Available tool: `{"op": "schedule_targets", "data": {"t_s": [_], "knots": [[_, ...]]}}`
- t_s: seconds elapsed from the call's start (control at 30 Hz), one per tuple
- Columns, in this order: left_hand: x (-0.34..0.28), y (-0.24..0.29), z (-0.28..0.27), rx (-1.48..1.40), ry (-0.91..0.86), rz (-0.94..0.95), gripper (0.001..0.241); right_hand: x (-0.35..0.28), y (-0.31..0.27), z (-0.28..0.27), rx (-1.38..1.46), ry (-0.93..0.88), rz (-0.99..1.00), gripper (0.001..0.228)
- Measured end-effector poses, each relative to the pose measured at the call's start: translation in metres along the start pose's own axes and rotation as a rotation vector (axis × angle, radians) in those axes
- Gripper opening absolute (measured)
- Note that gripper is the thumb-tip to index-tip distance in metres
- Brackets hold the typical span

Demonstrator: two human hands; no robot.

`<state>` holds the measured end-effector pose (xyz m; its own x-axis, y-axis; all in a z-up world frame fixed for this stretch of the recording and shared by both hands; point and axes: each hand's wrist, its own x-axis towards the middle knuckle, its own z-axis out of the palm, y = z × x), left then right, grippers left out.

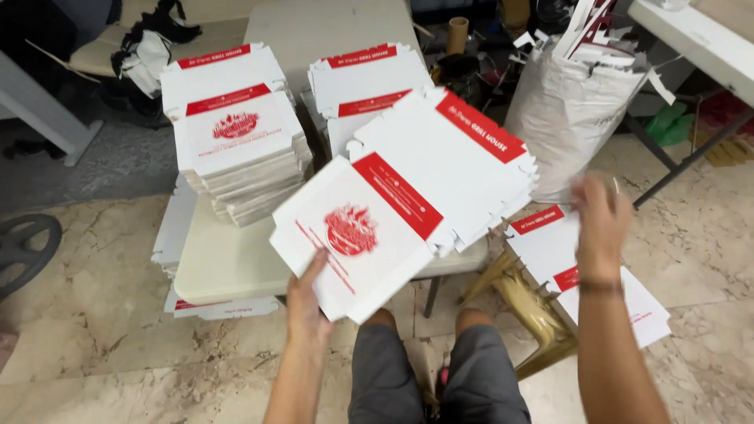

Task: Organizing and inspecting stacks of flat, unassembled pizza boxes by picking them up from a table and counting through them.

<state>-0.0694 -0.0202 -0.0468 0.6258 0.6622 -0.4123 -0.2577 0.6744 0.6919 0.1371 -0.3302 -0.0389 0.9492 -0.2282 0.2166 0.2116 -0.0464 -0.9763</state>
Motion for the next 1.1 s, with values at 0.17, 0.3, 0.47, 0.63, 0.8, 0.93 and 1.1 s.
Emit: {"op": "schedule_targets", "data": {"t_s": [0.17,0.3,0.47,0.63,0.8,0.93,1.1], "knots": [[0.028,0.017,-0.009,0.222,-0.14,0.164,0.046,0.061,-0.034,0.069,-0.124,-0.572,0.25,0.06],[0.058,0.034,-0.026,0.253,-0.293,0.266,0.037,0.033,-0.055,0.065,0.001,-0.617,0.256,0.039],[0.096,0.071,-0.036,0.43,-0.455,0.418,0.043,0.035,0.038,0.064,0.209,-0.602,-0.168,0.035],[0.132,0.063,-0.043,0.561,-0.539,0.58,0.073,0.015,0.096,0.078,0.206,-0.579,-0.175,0.037],[0.166,0.041,-0.052,0.535,-0.539,0.63,0.078,0.031,0.126,0.078,0.137,-0.453,-0.13,0.033],[0.113,0.046,-0.025,0.525,-0.497,0.666,0.069,0.025,0.104,0.093,0.18,-0.377,-0.206,0.032],[0.141,0.033,-0.036,0.52,-0.47,0.677,0.063,0.031,0.128,0.104,0.296,-0.344,-0.095,0.021]]}}
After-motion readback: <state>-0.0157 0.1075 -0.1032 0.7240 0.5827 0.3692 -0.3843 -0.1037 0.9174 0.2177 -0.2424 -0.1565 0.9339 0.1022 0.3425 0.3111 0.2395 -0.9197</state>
